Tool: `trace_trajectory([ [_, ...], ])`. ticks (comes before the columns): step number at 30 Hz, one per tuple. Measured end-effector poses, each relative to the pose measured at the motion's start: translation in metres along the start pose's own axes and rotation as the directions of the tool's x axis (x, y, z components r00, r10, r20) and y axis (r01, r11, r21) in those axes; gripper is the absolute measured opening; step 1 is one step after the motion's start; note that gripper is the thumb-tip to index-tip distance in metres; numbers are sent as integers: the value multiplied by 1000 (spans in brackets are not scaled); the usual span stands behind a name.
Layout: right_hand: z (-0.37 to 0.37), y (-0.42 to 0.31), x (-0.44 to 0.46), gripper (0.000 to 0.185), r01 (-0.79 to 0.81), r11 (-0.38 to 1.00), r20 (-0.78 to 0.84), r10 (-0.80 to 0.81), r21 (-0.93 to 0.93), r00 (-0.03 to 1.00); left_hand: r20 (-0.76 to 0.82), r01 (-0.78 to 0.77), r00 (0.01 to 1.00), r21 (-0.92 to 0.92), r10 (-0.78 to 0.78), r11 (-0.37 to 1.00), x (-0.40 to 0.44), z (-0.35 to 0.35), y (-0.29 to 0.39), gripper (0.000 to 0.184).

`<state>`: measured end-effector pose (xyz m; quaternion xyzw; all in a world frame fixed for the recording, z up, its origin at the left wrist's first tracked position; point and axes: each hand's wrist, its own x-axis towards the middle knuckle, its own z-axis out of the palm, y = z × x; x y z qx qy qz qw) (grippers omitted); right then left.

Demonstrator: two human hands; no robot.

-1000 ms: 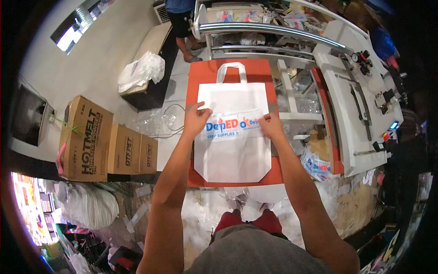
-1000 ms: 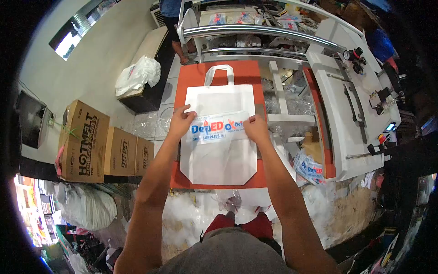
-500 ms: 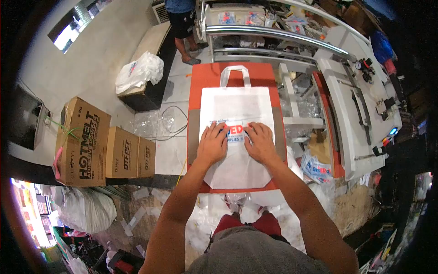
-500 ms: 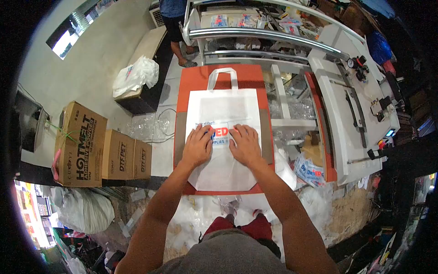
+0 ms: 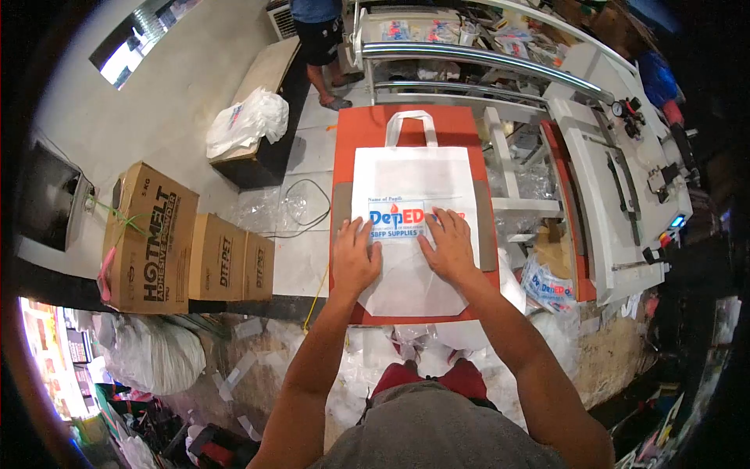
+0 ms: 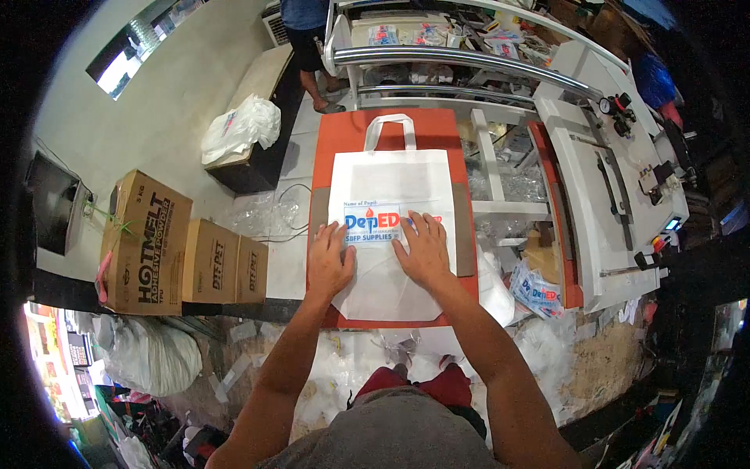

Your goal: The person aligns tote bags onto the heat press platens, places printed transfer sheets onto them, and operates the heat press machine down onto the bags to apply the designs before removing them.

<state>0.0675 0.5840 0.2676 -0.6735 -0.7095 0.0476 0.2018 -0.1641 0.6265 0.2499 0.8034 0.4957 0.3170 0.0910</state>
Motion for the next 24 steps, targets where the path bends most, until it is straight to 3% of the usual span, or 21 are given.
trace_trajectory([
  [6, 0, -10, -3, 51, -30, 999, -47, 29, -19, 998, -30, -15, 999, 12, 16, 1000, 0, 4, -1, 46],
  [9, -4, -6, 5, 46, -88, 994, 45, 85, 61, 995, -15, 23, 1000, 7, -23, 1000, 0, 8, -3, 44],
  [12, -1, -6, 11, 42, -7, 999, -38, 8, 37, 999, -26, 6, 1000, -37, -7, 999, 11, 6, -1, 41],
  [15, 6, -3, 8, 41, 19, 1000, -60, -19, 0, 998, 77, -96, 993, 16, 94, 995, 31, 7, 19, 39],
  [18, 9, -2, 5, 42, 22, 1000, -84, -23, -15, 996, 196, -57, 978, -47, 65, 997, 39, 24, 18, 40],
  [22, 11, 1, 4, 44, 12, 1000, -104, -12, 4, 994, 58, -129, 990, -2, 129, 992, 34, 23, 19, 43],
  [24, 9, -1, 2, 45, -13, 1000, -105, 13, -8, 994, 65, -116, 991, 21, 114, 993, 31, 24, 19, 44],
])
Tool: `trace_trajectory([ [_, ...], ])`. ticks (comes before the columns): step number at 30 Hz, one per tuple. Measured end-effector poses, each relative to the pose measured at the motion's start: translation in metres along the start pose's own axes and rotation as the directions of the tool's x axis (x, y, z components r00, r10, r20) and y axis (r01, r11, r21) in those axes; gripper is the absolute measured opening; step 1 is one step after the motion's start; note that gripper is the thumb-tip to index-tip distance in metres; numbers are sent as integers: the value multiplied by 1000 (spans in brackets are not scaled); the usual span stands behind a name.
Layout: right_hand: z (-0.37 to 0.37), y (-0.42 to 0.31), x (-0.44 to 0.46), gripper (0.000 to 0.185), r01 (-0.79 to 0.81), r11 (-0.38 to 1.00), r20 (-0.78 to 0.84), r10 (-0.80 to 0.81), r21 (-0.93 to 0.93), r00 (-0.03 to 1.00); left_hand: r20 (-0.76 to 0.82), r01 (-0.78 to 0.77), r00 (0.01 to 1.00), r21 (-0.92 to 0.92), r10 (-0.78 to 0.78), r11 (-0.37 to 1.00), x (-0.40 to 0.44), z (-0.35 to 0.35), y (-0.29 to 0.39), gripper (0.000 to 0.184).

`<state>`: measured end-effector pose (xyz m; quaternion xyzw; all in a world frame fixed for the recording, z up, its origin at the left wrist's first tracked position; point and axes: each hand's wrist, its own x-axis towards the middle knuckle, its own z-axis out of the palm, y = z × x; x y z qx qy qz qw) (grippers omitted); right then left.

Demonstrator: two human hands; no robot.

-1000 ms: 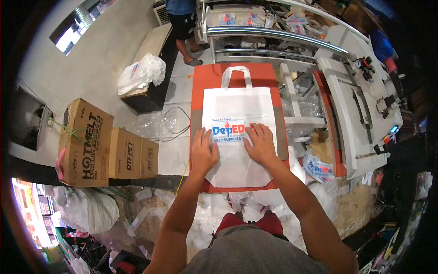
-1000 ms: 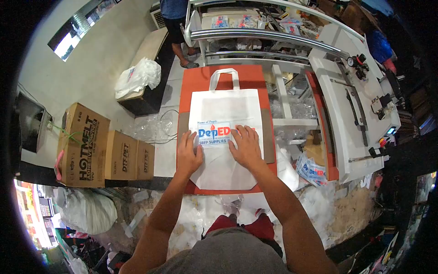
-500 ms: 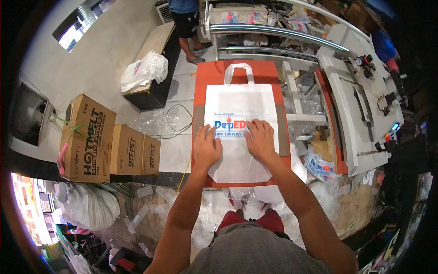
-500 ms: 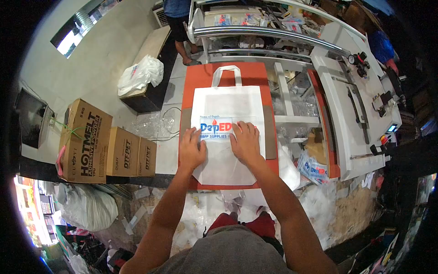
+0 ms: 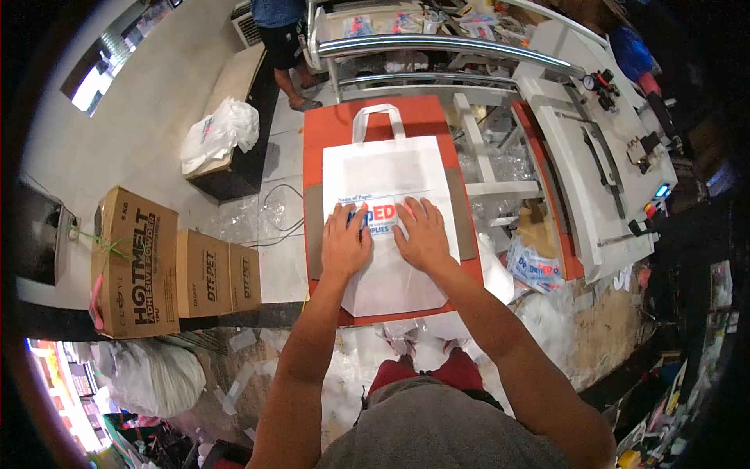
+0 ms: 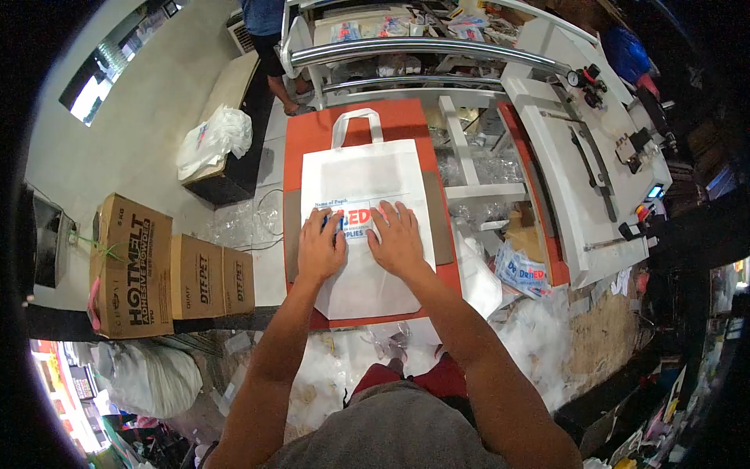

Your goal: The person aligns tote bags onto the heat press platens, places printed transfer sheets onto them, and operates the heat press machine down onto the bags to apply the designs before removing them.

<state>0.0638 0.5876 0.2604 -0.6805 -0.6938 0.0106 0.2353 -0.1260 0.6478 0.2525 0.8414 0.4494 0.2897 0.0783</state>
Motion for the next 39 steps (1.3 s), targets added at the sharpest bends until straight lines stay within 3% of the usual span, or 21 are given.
trace_trajectory([
  [6, -5, -1, 6, 47, -29, 1000, 25, 29, 9, 999, 6, 21, 1000, 50, -22, 999, 0, -2, -4, 46],
  [8, -5, 6, 7, 48, -36, 994, 61, 30, 100, 998, 39, 45, 998, -5, -45, 999, -1, 3, -9, 45],
  [12, -8, 14, -4, 50, -21, 999, -6, 21, 30, 1000, 70, 58, 996, -39, -55, 998, -14, 1, -23, 46],
  [14, -8, 13, -5, 51, -53, 998, 35, 54, -28, 998, 57, 102, 993, 92, -107, 991, -27, -4, -21, 46],
  [39, -5, 18, -8, 50, -27, 1000, -14, 27, 9, 1000, 0, 127, 992, 79, -128, 989, -30, -7, -13, 47],
])
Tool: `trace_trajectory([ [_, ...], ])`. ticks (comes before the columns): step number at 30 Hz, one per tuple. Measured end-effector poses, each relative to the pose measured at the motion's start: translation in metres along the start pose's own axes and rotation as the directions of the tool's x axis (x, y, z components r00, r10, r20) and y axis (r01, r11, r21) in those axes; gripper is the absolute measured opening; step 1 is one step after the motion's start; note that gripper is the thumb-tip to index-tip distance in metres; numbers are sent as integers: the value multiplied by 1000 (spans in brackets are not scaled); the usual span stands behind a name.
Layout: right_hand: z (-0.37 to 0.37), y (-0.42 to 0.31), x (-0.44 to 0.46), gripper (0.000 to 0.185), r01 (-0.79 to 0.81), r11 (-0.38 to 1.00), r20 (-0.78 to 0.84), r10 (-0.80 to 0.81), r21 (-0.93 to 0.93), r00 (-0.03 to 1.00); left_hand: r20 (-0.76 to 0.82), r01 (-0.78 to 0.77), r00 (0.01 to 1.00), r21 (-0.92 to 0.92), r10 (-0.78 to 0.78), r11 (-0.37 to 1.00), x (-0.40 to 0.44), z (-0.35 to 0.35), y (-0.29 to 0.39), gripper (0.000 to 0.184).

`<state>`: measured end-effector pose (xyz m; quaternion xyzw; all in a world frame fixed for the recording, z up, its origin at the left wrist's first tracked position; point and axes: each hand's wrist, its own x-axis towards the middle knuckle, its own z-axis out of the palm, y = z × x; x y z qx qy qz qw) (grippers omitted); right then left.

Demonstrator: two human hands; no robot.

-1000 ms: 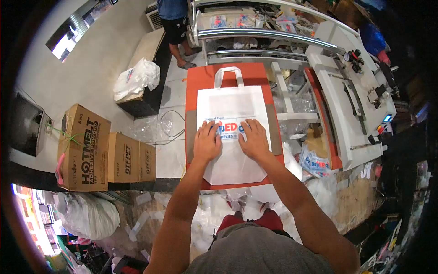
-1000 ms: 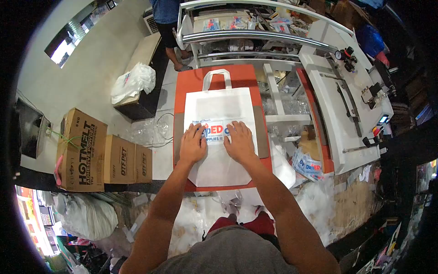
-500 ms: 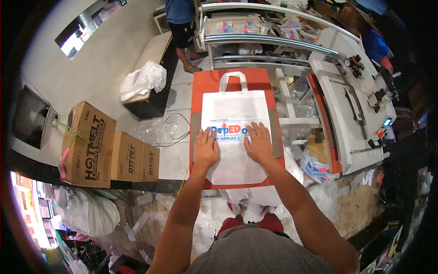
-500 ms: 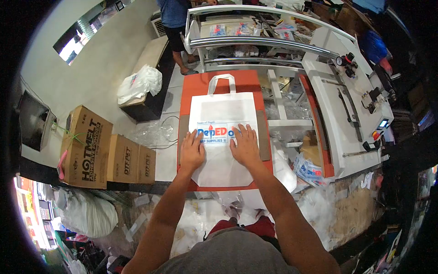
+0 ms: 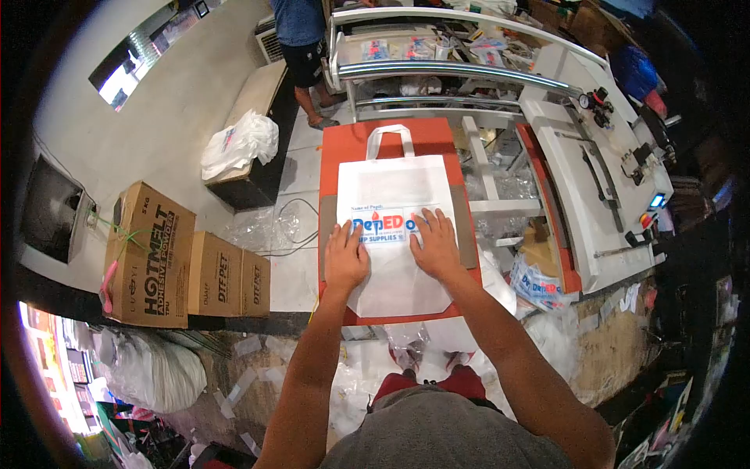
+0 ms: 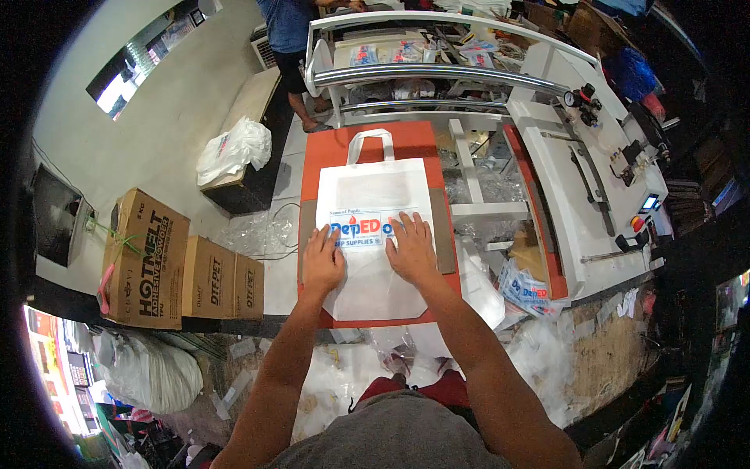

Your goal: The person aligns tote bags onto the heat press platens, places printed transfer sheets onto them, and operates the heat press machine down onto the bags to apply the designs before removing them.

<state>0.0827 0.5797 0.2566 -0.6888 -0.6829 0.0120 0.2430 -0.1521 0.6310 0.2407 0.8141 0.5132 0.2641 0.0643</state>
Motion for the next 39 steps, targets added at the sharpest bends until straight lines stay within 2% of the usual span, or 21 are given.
trace_trajectory([
  [10, -4, -3, 1, 51, -14, 1000, -12, 14, 19, 1000, -27, -7, 1000, -34, 6, 999, -1, -2, -4, 46],
  [13, -53, -12, -7, 48, 41, 995, -65, -35, 93, 997, -15, 2, 1000, -193, -5, 981, 1, -6, -13, 46],
  [14, -79, -12, -14, 45, 97, 984, -84, -85, 151, 993, -30, 78, 995, -318, -92, 945, -1, -8, -21, 46],
  [16, -124, 24, -38, 38, 43, 974, -100, -21, 222, 995, -51, 151, 973, -592, -224, 792, -20, -18, -38, 45],
  [18, -177, 85, -69, 28, 2, 993, -282, 32, 121, 959, -109, 215, 958, -332, -264, 918, -53, -34, -68, 48],
  [19, -209, 109, -85, 24, -85, 994, -346, 57, -66, 937, -238, 57, 947, -535, -215, 843, -78, -27, -105, 49],
  [20, -232, 145, -107, 24, -227, 970, -445, 167, -85, 880, -253, 162, 864, -680, -436, 715, -116, 0, -159, 39],
  [21, -258, 181, -125, 25, -339, 918, -506, 197, -205, 840, -42, 463, 812, -563, -583, 685, -160, -2, -193, 40],
  [22, -287, 203, -141, 27, -500, 830, -524, 319, -248, 790, -93, 222, 809, -865, -580, 449, -172, -11, -185, 38],
  [23, -306, 228, -153, 31, -568, 732, -611, 264, -377, 746, -76, 435, 811, -586, -580, 684, -195, -28, -186, 40],
  [24, -325, 248, -162, 39, -556, 683, -625, 185, -473, 759, -118, 454, 737, -643, -666, 617, -203, -46, -156, 42],
  [26, -347, 269, -168, 47, -558, 621, -619, 144, -551, 772, -124, 548, 741, -457, -660, 701, -262, -27, -198, 40],
  [27, -352, 277, -168, 48, -533, 629, -598, 133, -565, 790, -127, 549, 738, -458, -663, 699, -282, -21, -200, 40],
  [29, -347, 323, -174, 46, -489, 641, -520, 159, -591, 839, 7, 720, 692, -86, -722, 689, -323, -23, -201, 38],
  [30, -338, 339, -169, 44, -443, 652, -439, 183, -615, 879, 148, 760, 648, -56, -747, 648, -334, -30, -197, 37],
  [31, -340, 326, -160, 35, -347, 501, -330, 126, -793, 936, 281, 800, 580, -20, -764, 600, -344, -35, -195, 37],
  [32, -340, 349, -151, 30, -439, 716, -417, 225, -543, 881, 304, 813, 559, -14, -772, 583, -353, -37, -187, 36],
  [35, -346, 370, -139, 34, -517, 706, -336, 396, -483, 855, 462, 773, 554, 24, -693, 634, -381, -30, -176, 32],
  [36, -352, 378, -133, 39, -544, 682, -217, 509, -488, 833, 514, 742, 573, 7, -639, 671, -388, -32, -172, 32],
  [38, -347, 376, -129, 41, -553, 623, -235, 520, -553, 821, 554, 714, 589, -15, -589, 700, -418, -21, -186, 32],
  [39, -347, 366, -127, 41, -567, 618, -234, 537, -545, 811, 604, 577, 644, 19, -469, 817, -447, 4, -213, 33],
])
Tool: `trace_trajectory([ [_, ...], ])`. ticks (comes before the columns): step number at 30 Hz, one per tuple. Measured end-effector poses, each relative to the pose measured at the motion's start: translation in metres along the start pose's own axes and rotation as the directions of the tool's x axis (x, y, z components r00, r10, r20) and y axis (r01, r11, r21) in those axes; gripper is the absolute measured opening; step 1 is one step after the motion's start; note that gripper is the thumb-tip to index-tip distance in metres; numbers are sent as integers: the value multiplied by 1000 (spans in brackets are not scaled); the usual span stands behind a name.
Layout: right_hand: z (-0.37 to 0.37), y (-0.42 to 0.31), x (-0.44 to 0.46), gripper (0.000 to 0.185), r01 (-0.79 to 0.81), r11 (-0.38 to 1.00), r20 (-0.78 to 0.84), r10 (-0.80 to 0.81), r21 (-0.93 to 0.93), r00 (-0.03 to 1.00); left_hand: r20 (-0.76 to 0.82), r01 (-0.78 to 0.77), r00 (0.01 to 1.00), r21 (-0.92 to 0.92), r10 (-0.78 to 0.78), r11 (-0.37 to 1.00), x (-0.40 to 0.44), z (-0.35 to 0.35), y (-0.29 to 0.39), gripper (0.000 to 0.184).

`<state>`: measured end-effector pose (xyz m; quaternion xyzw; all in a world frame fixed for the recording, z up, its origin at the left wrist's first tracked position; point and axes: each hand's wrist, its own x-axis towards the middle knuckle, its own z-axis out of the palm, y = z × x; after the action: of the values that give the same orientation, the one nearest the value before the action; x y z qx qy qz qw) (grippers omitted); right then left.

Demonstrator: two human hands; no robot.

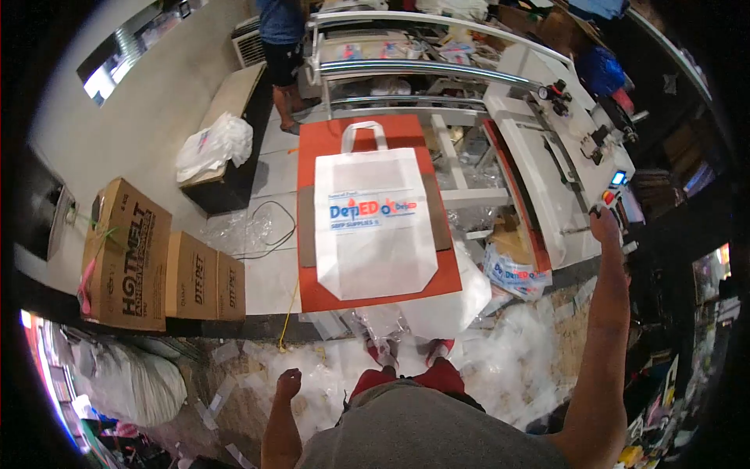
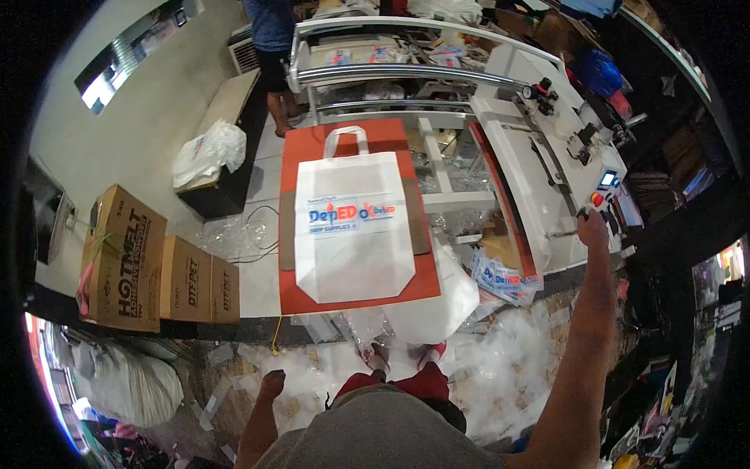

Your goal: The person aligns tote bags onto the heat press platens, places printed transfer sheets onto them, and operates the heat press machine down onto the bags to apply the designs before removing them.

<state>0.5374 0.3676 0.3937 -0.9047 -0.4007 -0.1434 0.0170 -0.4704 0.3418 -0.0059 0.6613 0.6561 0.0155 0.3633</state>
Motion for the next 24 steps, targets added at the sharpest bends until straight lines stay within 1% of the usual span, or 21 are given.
trace_trajectory([
  [1, -1, -7, -5, 41, 13, 1000, -5, -13, 6, 1000, 71, -131, 990, 128, 122, 983, 2, 13, -21, 35],
  [2, -1, -13, -11, 39, 41, 999, -42, -40, 22, 998, 61, -120, 992, 122, 114, 985, -9, 9, -13, 35],
  [4, -6, -27, -28, 37, 81, 996, -86, -77, 45, 993, 181, -61, 983, 261, 13, 964, -35, -9, 18, 27],
  [5, -12, -38, -37, 34, 126, 985, -106, -114, 117, 988, 167, -51, 986, 256, 8, 965, -39, 1, 7, 27],
  [7, -28, -80, -64, 30, 250, 936, -190, -206, 247, 960, -26, -276, 955, 289, 296, 916, -48, 48, -34, 14],
  [8, -35, -104, -80, 27, 323, 897, -257, -249, 301, 934, -35, -269, 956, 285, 290, 920, -51, 48, -24, 14],
  [9, -44, -121, -88, 27, 334, 893, -259, -260, 303, 930, 4, -349, 930, 324, 367, 879, -57, 42, -6, 12],
  [10, -54, -134, -96, 27, 350, 858, -216, -286, 376, 933, 47, -425, 897, 362, 439, 829, -62, 40, 9, 12],
  [11, -62, -146, -103, 28, 360, 818, -174, -315, 449, 933, 39, -413, 902, 364, 430, 835, -61, 45, 17, 12],
  [12, -69, -156, -109, 28, 369, 810, -176, -325, 456, 929, 75, -398, 912, 406, 404, 822, -55, 53, 23, 13],
  [13, -77, -164, -114, 29, 362, 785, -165, -324, 503, 932, 111, -384, 920, 445, 376, 809, -51, 65, 29, 23],
  [14, -85, -169, -118, 31, 353, 757, -153, -325, 549, 933, 101, -370, 926, 446, 364, 815, -46, 80, 36, 23],
  [15, -93, -172, -120, 27, 387, 757, -166, -355, 526, 920, 1, -101, 995, 141, 101, 985, -40, 95, 44, 25],
  [16, -91, -175, -120, 27, 399, 746, -170, -368, 533, 914, -10, 180, 983, -198, -186, 964, -41, 107, 54, 29],
  [17, -86, -178, -120, 25, 402, 703, -115, -419, 587, 901, -19, 193, 979, -203, -201, 960, -47, 108, 70, 29],
  [18, -81, -182, -120, 23, 400, 657, -64, -473, 639, 879, -4, 116, 993, -148, -118, 982, -51, 102, 91, 35],
  [19, -69, -193, -122, 21, 452, 651, -90, -510, 610, 856, 16, 39, 999, -92, -38, 995, -56, 99, 110, 42],
  [20, -77, -207, -128, 23, 432, 633, -32, -541, 642, 840, 7, 56, 998, -94, -56, 994, -64, 103, 125, 42],
  [21, -92, -220, -139, 23, 405, 597, 1, -562, 693, 827, -2, 208, 977, -203, -213, 957, -70, 110, 140, 41],
  [22, -89, -232, -142, 22, 472, 535, -60, -615, 701, 787, 5, 345, 932, -315, -362, 884, -74, 116, 156, 42],
  [24, -89, -254, -145, 20, 574, 431, -130, -711, 696, 691, 7, 361, 923, -358, -384, 861, -96, 125, 192, 40],
])
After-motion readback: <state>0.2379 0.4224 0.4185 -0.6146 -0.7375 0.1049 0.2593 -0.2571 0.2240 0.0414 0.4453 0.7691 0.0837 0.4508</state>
